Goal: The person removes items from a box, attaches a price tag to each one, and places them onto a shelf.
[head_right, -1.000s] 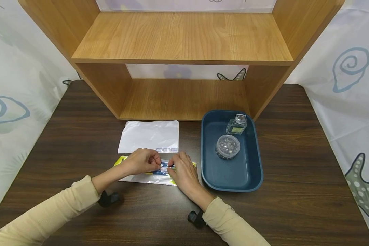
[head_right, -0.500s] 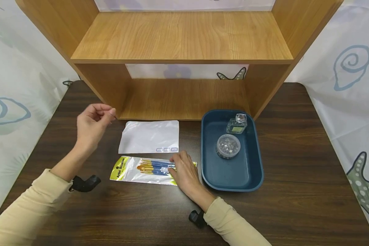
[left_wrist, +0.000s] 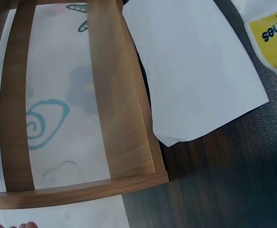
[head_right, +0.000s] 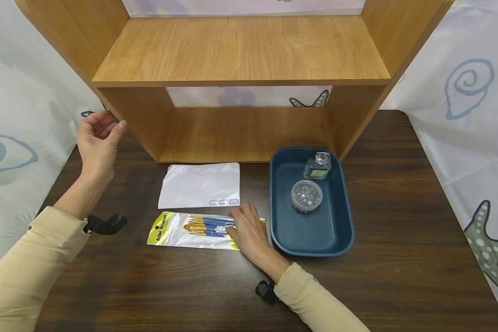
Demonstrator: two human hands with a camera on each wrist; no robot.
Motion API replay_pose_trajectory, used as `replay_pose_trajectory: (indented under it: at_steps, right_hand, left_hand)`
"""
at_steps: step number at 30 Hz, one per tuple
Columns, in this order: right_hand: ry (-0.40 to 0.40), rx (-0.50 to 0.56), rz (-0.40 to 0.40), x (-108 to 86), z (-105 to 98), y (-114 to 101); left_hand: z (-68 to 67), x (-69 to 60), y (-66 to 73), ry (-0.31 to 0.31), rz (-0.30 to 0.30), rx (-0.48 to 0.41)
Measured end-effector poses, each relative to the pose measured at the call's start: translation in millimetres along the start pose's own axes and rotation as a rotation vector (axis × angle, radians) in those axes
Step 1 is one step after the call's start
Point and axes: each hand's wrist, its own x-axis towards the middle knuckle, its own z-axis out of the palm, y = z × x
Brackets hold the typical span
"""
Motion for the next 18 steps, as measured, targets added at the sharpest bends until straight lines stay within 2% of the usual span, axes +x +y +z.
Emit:
replay_pose_trajectory:
  at_steps: [4, 14, 18]
  right_hand:
    - [-0.013, -0.012, -0.003, 1.0, 0, -1]
    - [-0.029, -0.039, -0.014, 0.8, -2, -4]
    - [-0.040, -0.040, -0.023, 0.6, -2, -4]
  left_hand:
    - [5.6, 6.1, -1.7, -0.018, -0.011, 0.027]
    - [9.4, 14.2, -3.8, -0.032, -0.005, 0.235]
    - [9.5, 16.2, -3.9, -0.047, 0.019, 0.314]
